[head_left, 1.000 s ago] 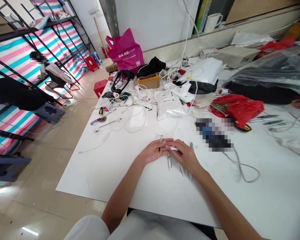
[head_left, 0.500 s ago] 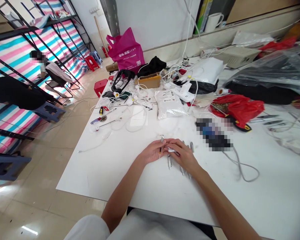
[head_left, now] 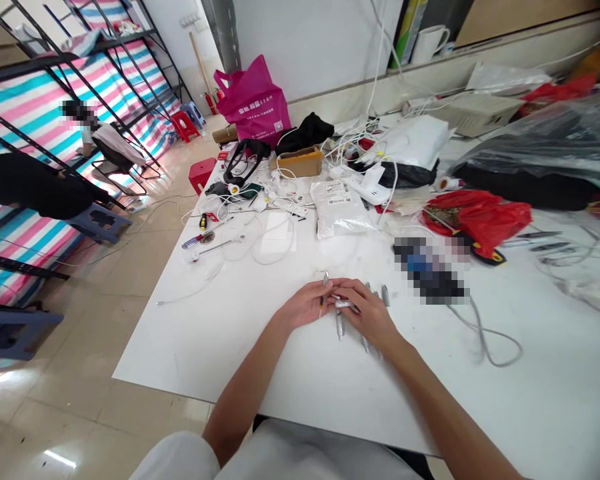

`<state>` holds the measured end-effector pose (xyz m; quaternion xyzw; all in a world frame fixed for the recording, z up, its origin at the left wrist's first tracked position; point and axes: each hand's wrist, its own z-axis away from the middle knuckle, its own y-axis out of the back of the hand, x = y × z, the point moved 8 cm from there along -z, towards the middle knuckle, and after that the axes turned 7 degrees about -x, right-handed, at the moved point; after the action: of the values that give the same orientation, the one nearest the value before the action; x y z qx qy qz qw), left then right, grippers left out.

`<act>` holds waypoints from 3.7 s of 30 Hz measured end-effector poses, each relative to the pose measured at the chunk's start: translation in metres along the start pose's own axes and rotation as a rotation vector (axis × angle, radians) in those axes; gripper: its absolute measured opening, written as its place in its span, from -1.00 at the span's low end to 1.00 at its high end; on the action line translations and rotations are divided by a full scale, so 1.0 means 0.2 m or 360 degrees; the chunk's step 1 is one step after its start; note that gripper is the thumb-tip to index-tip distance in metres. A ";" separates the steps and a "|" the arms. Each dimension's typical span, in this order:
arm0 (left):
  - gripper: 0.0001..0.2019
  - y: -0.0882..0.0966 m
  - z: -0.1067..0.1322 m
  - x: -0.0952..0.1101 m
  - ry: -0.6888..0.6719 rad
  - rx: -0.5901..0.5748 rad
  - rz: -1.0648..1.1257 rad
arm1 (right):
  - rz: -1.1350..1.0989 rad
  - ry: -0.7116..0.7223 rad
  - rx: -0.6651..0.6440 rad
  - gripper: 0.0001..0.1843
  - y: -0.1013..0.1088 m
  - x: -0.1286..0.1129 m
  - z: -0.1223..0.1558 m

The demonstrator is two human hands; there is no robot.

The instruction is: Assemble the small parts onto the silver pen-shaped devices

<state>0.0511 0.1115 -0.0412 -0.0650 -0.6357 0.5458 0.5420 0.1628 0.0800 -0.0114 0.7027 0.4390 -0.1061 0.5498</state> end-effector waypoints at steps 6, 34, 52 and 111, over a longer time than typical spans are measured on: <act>-0.64 -0.03 0.00 0.02 -0.0010 -0.0054 -0.0047 | -0.0002 -0.0008 0.0049 -0.60 0.01 0.01 0.01; -0.61 0.00 0.01 0.05 -0.0083 -0.0037 -0.0087 | -0.0068 -0.0104 0.0050 -0.74 0.06 0.01 -0.01; -0.59 -0.02 0.00 0.05 -0.0113 0.0022 -0.0147 | 0.0058 0.0036 0.0081 -0.64 0.08 0.00 -0.01; -0.88 0.15 0.02 0.06 -0.0320 0.0520 0.0132 | -0.0370 -0.0129 0.0494 -0.86 0.19 0.03 -0.01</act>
<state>0.0269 0.1290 -0.0558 0.0524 -0.5863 0.6674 0.4562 0.1927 0.0846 0.0120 0.7187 0.4731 -0.2634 0.4362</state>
